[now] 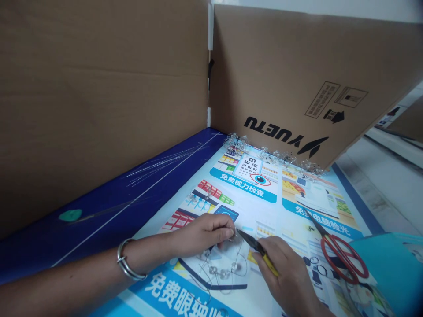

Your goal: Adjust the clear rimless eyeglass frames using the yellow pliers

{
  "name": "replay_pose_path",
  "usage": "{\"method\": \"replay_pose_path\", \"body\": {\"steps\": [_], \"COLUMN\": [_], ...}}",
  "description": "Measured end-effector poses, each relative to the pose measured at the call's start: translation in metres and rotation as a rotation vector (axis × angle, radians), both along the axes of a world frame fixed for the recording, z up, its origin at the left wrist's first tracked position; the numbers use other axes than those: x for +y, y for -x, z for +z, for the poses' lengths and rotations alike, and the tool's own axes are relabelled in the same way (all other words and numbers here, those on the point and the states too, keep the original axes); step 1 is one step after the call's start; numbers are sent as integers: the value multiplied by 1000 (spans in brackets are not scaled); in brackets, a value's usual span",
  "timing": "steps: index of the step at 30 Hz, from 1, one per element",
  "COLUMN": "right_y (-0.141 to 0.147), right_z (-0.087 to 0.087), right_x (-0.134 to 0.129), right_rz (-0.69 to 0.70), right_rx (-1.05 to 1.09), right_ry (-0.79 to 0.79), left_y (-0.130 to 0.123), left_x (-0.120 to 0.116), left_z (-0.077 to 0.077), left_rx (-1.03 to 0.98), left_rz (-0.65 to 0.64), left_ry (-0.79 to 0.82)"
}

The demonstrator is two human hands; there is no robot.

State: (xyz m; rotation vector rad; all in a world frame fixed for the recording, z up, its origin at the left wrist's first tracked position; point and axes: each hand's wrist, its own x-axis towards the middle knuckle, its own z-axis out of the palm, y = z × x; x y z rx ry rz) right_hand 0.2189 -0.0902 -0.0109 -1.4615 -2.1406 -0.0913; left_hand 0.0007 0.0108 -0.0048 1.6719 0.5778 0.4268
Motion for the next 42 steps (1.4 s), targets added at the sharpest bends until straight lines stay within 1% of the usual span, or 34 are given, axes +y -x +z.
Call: {"method": "replay_pose_path", "body": {"steps": [3, 7, 11, 14, 20, 24, 28, 35, 39, 42], "right_y": [1, 2, 2, 1, -8, -9, -9, -13, -9, -6], "right_z": [-4, -7, -5, -1, 3, 4, 6, 6, 9, 10], "right_x": [0, 0, -1, 0, 3, 5, 5, 6, 8, 9], "right_rz": [-12, -3, -3, 22, 133, 163, 169, 173, 185, 169], "right_rx": [66, 109, 124, 134, 180, 194, 205, 212, 217, 173], "right_ry": [48, 40, 102, 140, 285, 343, 366, 374, 400, 404], "left_y": [0, -1, 0, 1, 2, 1, 0, 1, 0, 0], "left_x": [-1, -1, -1, -1, -1, 0, 0, 0, 0, 0], "left_z": [-1, -3, -2, 0, 2, 4, 4, 3, 3, 4], "left_rx": [-20, -34, -26, -10, -11, 16, 43, 24, 24, 18], "left_rz": [-22, -54, -29, -13, -56, -99, -116, -118, -127, -130], "left_ry": [52, 76, 79, 33, -64, -103, -142, -116, -176, -201]}}
